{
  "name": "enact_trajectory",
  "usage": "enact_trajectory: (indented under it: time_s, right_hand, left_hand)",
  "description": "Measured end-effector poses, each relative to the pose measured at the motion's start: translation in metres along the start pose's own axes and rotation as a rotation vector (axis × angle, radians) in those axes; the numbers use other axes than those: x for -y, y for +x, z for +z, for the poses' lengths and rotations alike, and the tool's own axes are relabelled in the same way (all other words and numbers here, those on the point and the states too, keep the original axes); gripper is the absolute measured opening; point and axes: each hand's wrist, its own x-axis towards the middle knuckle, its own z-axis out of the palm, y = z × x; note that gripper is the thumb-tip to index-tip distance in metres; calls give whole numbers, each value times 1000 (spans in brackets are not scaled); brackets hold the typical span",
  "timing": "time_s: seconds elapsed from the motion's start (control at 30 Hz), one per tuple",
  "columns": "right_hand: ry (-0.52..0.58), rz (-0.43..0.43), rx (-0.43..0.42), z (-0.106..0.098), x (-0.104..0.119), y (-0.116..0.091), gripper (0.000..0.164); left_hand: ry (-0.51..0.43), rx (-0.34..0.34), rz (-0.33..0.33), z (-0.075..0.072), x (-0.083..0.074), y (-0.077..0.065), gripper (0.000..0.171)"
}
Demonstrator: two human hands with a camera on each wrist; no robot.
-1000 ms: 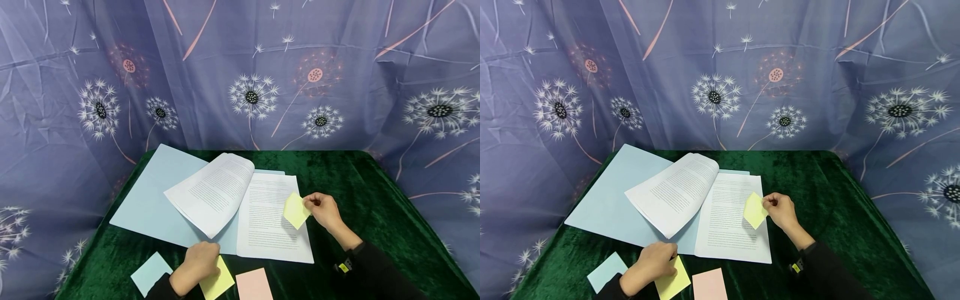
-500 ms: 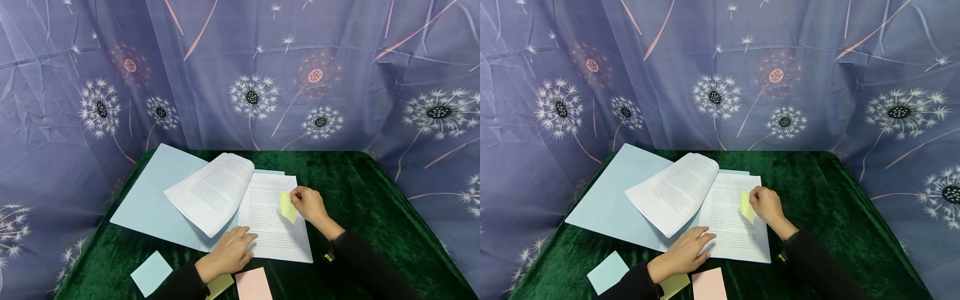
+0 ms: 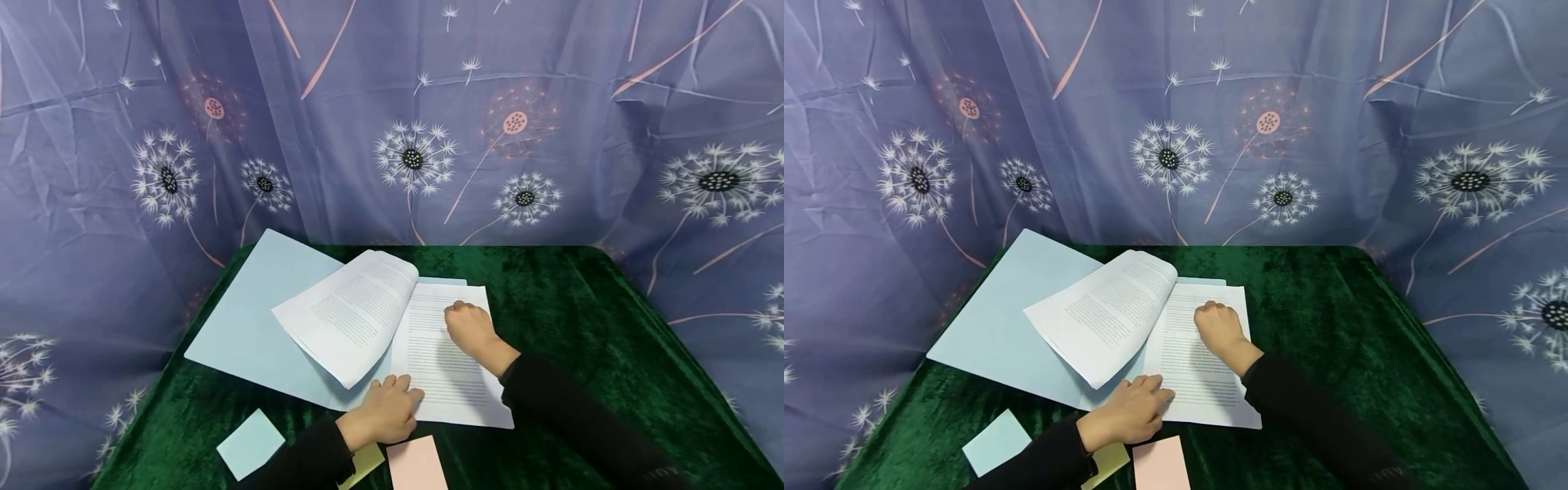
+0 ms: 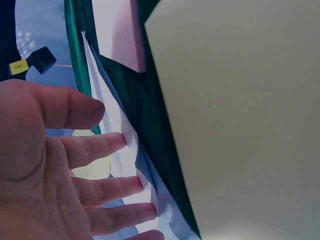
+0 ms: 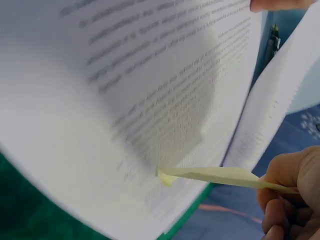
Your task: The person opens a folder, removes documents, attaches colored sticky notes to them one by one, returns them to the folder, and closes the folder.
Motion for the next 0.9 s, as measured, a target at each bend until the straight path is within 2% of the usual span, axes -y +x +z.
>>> enact_trajectory:
  time_s: [0.2,0.43,0.67,0.77,0.9]
  right_hand:
    - [5,-21,95,11,17,-2,16]
    - [22,-35,114,20,32,-5,18]
    - [6,-57,163,30,37,-11,14]
    - [1,-80,162,33,37,-15,14]
    - [13,-110,118,35,35,-24,19]
  left_hand:
    - [12,2,6,-1,-2,1,35]
    - [14,12,-13,-3,-4,1,39]
    - [33,15,-15,-2,-4,1,40]
    - [30,13,-15,-2,-3,1,41]
    - [20,12,-14,-2,-3,1,40]
